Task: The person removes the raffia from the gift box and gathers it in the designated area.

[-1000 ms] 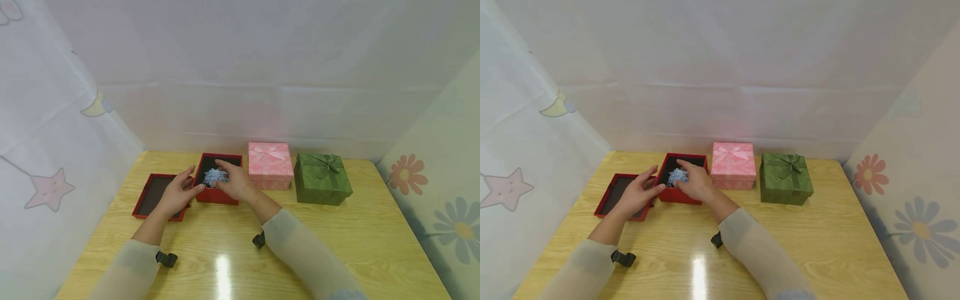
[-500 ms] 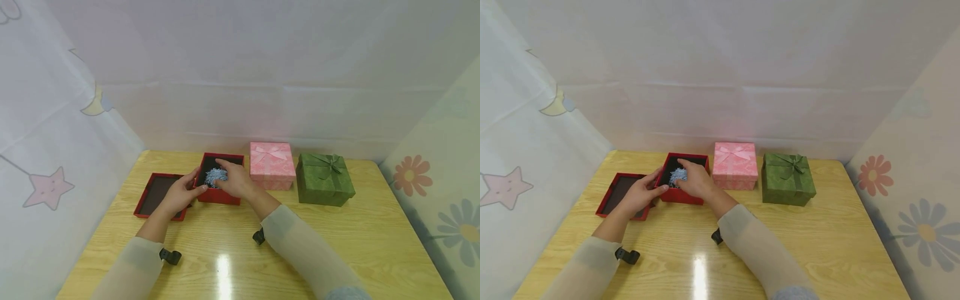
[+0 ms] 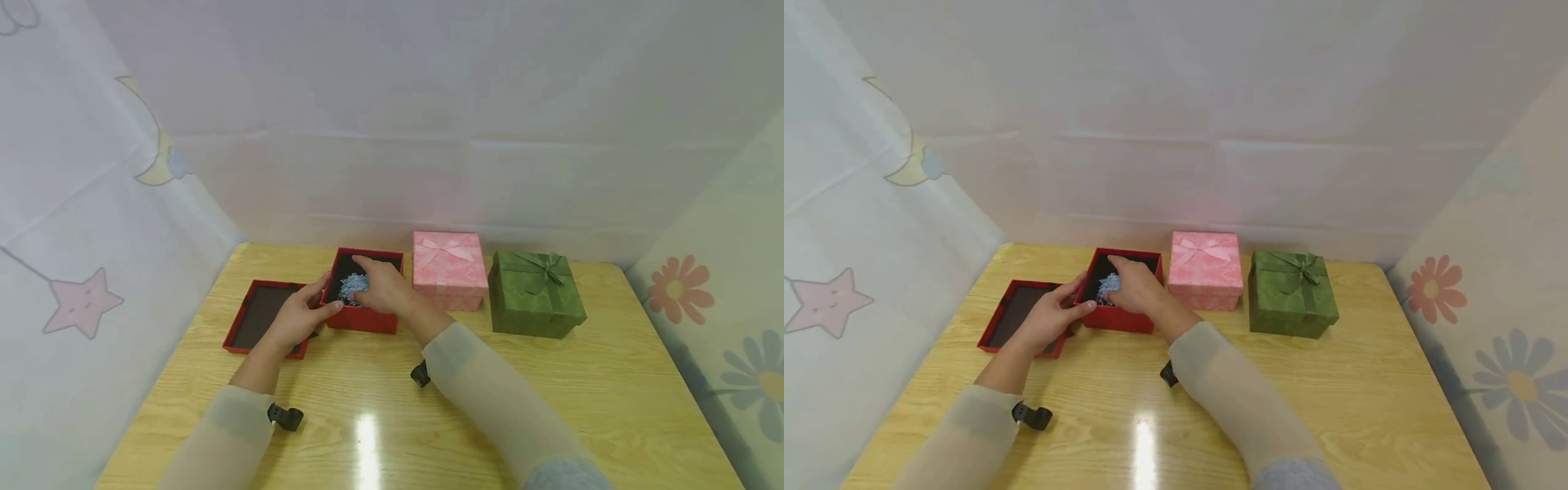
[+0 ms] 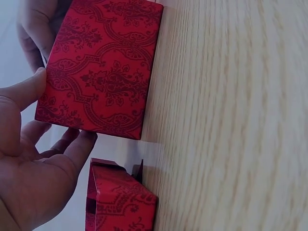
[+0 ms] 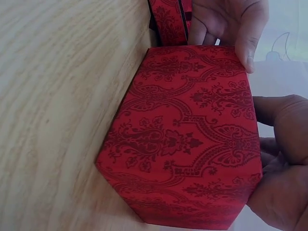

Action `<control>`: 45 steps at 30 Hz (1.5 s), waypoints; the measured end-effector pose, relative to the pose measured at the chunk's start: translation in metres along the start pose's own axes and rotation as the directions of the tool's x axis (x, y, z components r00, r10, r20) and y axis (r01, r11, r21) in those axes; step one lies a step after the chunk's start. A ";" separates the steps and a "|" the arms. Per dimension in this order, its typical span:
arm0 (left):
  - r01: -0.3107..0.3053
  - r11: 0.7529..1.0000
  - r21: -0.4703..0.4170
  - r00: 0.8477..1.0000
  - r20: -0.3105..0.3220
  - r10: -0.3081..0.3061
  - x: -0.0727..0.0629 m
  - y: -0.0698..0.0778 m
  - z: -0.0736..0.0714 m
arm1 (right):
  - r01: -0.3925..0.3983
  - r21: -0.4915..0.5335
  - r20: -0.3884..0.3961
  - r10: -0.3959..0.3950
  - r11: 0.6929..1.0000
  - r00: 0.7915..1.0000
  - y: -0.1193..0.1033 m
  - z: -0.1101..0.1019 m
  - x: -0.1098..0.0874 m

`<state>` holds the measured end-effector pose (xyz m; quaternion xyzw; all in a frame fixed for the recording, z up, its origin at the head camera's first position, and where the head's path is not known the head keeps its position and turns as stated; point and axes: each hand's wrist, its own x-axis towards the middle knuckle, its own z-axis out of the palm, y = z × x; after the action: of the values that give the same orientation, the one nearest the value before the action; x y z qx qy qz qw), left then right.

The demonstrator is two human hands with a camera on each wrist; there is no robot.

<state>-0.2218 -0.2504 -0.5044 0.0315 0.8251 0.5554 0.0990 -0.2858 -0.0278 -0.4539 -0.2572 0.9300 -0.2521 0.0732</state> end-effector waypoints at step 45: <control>-0.004 1.000 -0.023 1.000 -0.015 0.004 -0.003 -0.002 -0.001 | -0.099 -0.214 0.201 0.143 0.972 0.969 -0.008 0.024 0.038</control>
<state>-0.2189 -0.2523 -0.5055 0.0278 0.8192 0.5654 0.0920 -0.3088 -0.0639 -0.4710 -0.2314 0.9514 -0.1219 0.1624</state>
